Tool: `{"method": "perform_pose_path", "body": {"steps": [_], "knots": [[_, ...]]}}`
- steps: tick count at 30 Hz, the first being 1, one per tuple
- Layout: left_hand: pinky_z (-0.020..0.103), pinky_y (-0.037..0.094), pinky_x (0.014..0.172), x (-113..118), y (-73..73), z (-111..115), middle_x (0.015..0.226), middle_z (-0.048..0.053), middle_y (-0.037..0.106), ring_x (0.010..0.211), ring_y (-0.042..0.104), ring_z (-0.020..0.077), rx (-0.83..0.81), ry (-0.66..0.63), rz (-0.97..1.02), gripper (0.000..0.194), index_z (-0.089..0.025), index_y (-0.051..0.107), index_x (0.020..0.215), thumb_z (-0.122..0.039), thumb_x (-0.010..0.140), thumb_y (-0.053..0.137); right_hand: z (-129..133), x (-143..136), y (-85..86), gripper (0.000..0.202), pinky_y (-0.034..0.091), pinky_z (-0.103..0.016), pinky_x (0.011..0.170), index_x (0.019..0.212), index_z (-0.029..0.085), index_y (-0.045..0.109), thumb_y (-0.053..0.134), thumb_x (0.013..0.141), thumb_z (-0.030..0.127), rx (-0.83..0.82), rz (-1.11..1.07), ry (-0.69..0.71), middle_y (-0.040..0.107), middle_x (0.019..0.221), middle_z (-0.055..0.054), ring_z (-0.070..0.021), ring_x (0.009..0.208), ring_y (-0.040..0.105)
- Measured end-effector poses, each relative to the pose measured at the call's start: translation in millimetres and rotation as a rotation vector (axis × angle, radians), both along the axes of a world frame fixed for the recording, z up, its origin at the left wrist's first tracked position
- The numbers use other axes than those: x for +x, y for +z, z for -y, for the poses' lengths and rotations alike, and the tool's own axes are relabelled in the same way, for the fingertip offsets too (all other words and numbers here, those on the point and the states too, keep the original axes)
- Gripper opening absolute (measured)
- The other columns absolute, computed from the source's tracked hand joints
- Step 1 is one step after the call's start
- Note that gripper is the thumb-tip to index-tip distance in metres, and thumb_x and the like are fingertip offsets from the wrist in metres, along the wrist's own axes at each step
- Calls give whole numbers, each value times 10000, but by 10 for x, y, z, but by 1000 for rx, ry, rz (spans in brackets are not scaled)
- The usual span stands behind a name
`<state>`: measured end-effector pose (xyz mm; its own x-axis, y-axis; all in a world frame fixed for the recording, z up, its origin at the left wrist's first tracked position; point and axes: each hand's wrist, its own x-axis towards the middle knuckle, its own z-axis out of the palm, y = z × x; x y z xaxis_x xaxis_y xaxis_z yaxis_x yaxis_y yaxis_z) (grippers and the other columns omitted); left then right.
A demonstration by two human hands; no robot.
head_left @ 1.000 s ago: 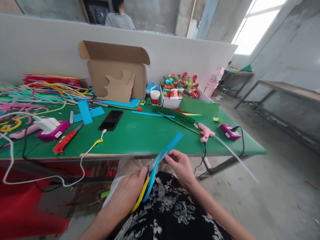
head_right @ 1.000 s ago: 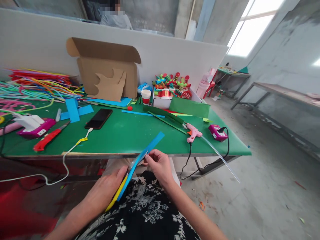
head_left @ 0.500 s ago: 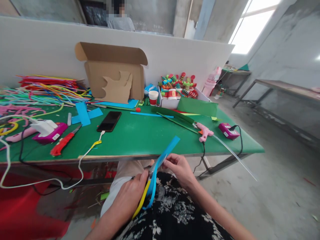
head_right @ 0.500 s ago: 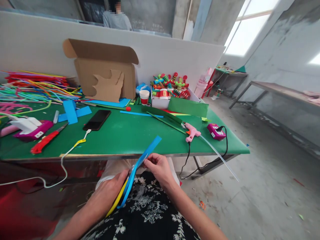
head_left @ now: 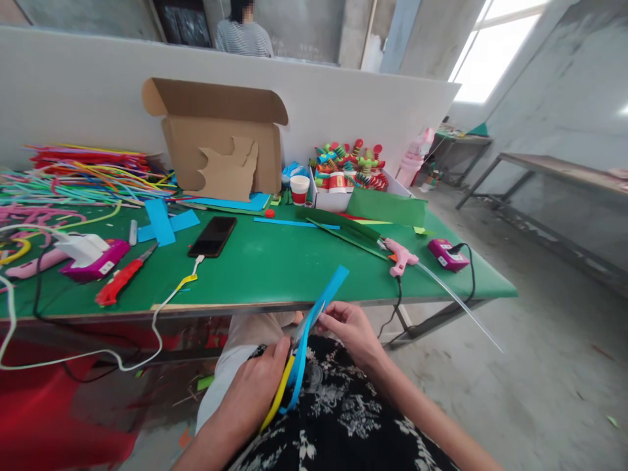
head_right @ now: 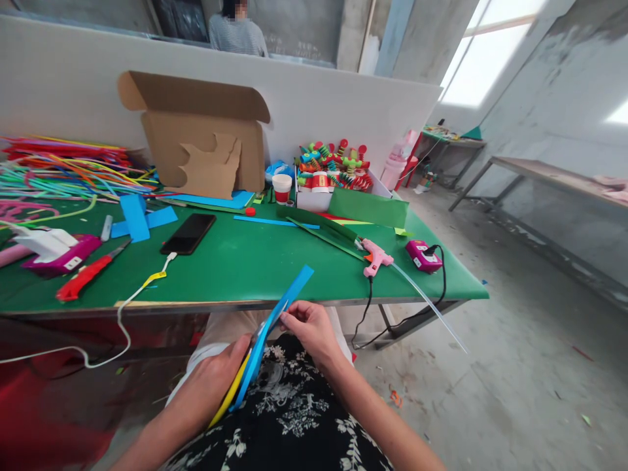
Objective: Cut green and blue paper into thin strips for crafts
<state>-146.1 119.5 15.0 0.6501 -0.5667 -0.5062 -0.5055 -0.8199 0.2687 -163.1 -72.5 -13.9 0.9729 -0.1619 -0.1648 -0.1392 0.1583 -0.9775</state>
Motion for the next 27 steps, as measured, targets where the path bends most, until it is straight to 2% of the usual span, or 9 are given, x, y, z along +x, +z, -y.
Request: {"method": "perform_pose_path", "body": {"steps": [5, 11, 18, 27], "knots": [[322, 497, 840, -6, -41, -14, 1080, 127, 687, 956, 688, 228, 1, 4, 11, 418, -171, 419, 1322, -110, 924, 305, -4, 5, 10, 313, 462, -264, 639, 687, 218, 674, 786, 674, 510, 13, -13, -46, 662, 636, 14, -135, 598, 584], [328, 481, 871, -17, -39, -26, 1200, 145, 647, 1039, 667, 238, -43, 18, -40, 423, -167, 404, 1331, -109, 922, 316, -21, 24, 35, 325, 451, -265, 619, 670, 215, 666, 761, 706, 524, -30, 26, -134, 656, 636, -5, -143, 601, 569], [318, 477, 828, -2, -88, -27, 1074, 100, 682, 962, 681, 226, -141, 61, -45, 346, -209, 415, 1268, -159, 938, 325, -100, 0, -2, 328, 467, -275, 662, 664, 200, 662, 742, 721, 513, -40, 57, -128, 652, 637, -4, -144, 619, 576], [302, 466, 847, -4, -111, 15, 1128, 97, 660, 985, 665, 206, -183, 66, -34, 303, -202, 420, 1216, -133, 940, 318, -130, -27, -28, 311, 460, -279, 677, 648, 196, 668, 746, 725, 487, -6, 47, -141, 663, 629, -13, -150, 627, 584]]}}
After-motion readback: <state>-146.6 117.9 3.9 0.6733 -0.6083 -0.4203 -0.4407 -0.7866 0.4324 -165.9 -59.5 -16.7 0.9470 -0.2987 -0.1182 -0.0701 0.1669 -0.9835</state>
